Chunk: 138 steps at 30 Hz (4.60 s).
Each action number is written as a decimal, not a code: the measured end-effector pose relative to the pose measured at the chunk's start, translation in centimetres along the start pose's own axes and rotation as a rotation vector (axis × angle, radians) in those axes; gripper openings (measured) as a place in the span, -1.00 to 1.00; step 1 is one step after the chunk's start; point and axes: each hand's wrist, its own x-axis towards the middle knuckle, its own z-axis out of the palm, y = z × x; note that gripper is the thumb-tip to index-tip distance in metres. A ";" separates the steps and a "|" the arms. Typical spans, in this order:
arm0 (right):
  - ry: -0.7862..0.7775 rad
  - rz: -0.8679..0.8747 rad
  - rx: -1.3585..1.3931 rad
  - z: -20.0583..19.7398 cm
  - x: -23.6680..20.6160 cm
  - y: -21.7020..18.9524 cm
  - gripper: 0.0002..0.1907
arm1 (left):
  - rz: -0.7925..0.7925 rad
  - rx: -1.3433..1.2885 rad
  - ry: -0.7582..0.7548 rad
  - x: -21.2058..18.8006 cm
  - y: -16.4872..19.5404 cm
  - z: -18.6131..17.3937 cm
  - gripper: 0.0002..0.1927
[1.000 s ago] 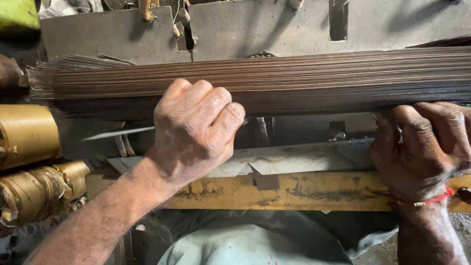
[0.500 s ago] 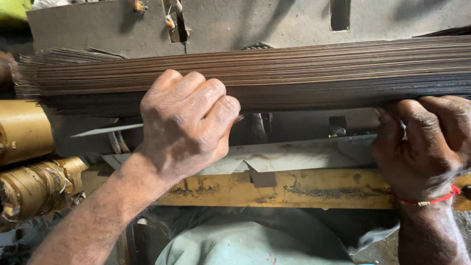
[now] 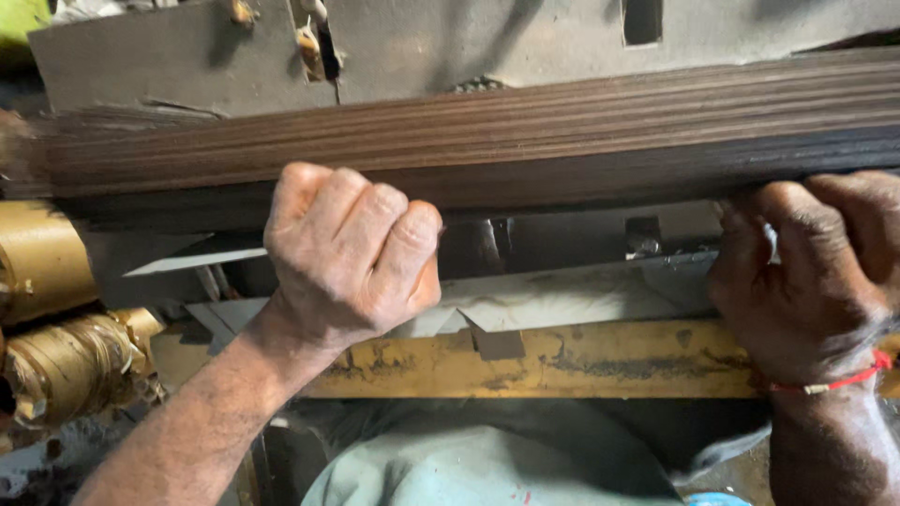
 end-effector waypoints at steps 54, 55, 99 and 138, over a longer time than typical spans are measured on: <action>-0.555 -0.353 0.137 -8.8 4.5 -2.0 -0.49 | 0.014 -0.108 -0.062 0.0 -1.2 -1.5 -0.87; -0.565 -0.386 0.110 -8.5 5.2 -2.7 -0.47 | 0.010 -0.122 -0.062 -0.1 -1.2 -1.6 -0.87; 0.022 -0.231 -0.030 -2.3 4.0 -0.7 -0.61 | 0.053 -0.109 -0.006 -1.9 -1.2 -2.0 -0.88; 0.407 0.642 0.600 -4.6 -1.1 4.7 -0.83 | -0.143 0.244 -0.203 -10.0 -4.1 -8.6 -0.72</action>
